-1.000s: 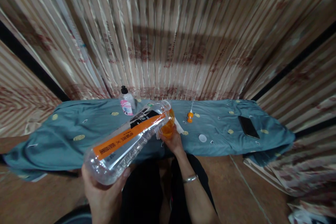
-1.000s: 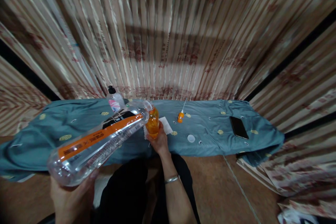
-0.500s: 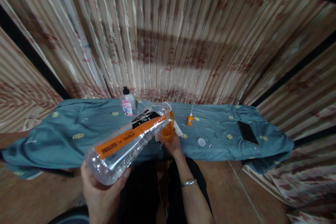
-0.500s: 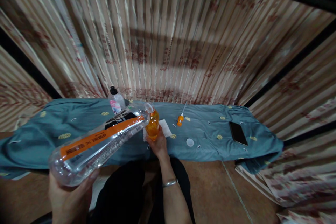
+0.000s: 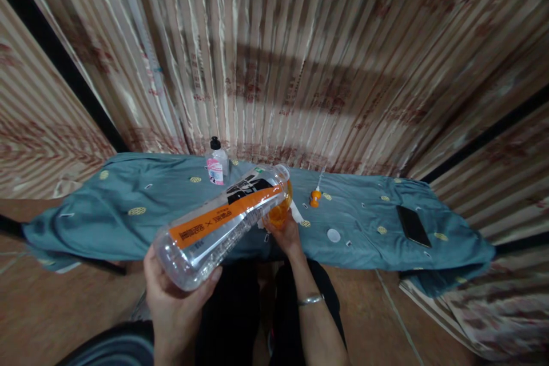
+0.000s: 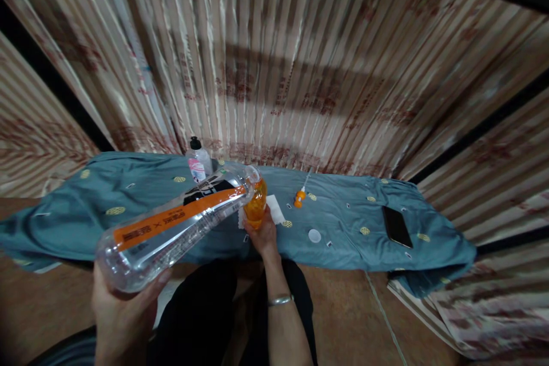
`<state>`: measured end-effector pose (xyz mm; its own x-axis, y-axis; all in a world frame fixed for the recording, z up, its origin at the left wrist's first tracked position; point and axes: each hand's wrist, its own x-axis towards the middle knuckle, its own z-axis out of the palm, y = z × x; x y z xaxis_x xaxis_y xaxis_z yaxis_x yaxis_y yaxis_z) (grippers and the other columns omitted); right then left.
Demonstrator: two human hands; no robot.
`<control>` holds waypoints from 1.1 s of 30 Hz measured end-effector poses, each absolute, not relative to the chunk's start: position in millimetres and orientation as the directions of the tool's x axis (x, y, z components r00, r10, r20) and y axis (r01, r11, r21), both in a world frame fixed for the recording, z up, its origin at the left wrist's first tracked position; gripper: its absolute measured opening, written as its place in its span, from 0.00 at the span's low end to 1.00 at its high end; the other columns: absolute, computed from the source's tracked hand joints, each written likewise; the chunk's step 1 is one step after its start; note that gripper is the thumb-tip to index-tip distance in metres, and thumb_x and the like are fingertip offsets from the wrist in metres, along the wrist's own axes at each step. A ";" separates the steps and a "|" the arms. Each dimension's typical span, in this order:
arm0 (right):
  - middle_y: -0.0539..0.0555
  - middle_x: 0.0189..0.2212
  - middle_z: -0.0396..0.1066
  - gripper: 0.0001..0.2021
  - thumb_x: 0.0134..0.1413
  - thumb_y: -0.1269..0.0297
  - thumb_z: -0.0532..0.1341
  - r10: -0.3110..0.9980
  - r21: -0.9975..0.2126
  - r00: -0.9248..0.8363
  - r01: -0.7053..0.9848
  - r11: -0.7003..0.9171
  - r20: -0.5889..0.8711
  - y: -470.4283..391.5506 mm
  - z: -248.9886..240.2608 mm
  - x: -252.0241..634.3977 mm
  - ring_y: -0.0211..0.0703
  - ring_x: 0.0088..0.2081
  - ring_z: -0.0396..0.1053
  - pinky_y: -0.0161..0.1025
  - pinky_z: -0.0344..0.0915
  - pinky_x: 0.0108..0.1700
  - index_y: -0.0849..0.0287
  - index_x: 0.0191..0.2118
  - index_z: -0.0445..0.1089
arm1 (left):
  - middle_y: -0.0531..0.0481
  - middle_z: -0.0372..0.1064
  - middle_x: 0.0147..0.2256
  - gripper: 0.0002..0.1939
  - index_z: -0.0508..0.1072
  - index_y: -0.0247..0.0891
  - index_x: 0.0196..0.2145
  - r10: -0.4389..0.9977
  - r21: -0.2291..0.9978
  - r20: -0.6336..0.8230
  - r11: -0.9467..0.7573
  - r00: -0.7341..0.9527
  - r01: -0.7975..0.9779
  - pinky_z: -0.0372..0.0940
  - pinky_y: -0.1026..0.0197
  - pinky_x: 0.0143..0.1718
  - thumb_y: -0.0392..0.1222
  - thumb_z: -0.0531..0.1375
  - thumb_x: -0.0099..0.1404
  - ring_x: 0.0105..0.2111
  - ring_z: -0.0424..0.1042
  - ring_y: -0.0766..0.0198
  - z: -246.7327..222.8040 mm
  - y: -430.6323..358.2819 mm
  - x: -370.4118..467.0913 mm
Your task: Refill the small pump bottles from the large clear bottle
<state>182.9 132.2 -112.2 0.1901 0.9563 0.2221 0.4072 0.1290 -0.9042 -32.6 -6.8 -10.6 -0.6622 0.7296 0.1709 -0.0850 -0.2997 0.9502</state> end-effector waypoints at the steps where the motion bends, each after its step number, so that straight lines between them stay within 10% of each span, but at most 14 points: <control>1: 0.62 0.50 0.82 0.32 0.46 0.57 0.72 0.957 -0.905 0.190 0.407 0.126 0.219 132.1 -112.0 183.1 0.66 0.55 0.82 0.63 0.78 0.58 0.56 0.59 0.69 | 0.42 0.77 0.53 0.55 0.72 0.42 0.61 0.732 0.951 0.172 -0.299 -0.659 -0.084 0.72 0.44 0.59 0.44 0.84 0.34 0.53 0.78 0.44 -11.8 -6.9 -33.5; 16: 0.62 0.51 0.82 0.33 0.48 0.57 0.73 0.958 -0.907 0.171 0.395 0.148 0.230 133.5 -116.8 186.4 0.66 0.55 0.81 0.62 0.77 0.59 0.55 0.60 0.69 | 0.41 0.76 0.54 0.54 0.72 0.41 0.60 0.703 0.946 0.186 -0.316 -0.687 -0.067 0.75 0.52 0.52 0.44 0.84 0.34 0.50 0.78 0.49 1.2 -8.3 -23.8; 33: 0.60 0.54 0.82 0.32 0.47 0.64 0.75 0.960 -0.908 0.165 0.393 0.148 0.227 133.0 -112.4 182.2 0.63 0.54 0.81 0.59 0.77 0.59 0.53 0.59 0.69 | 0.45 0.76 0.52 0.54 0.74 0.41 0.59 0.684 0.947 0.170 -0.314 -0.710 -0.075 0.65 0.41 0.66 0.42 0.84 0.32 0.51 0.76 0.50 1.9 -5.4 -25.0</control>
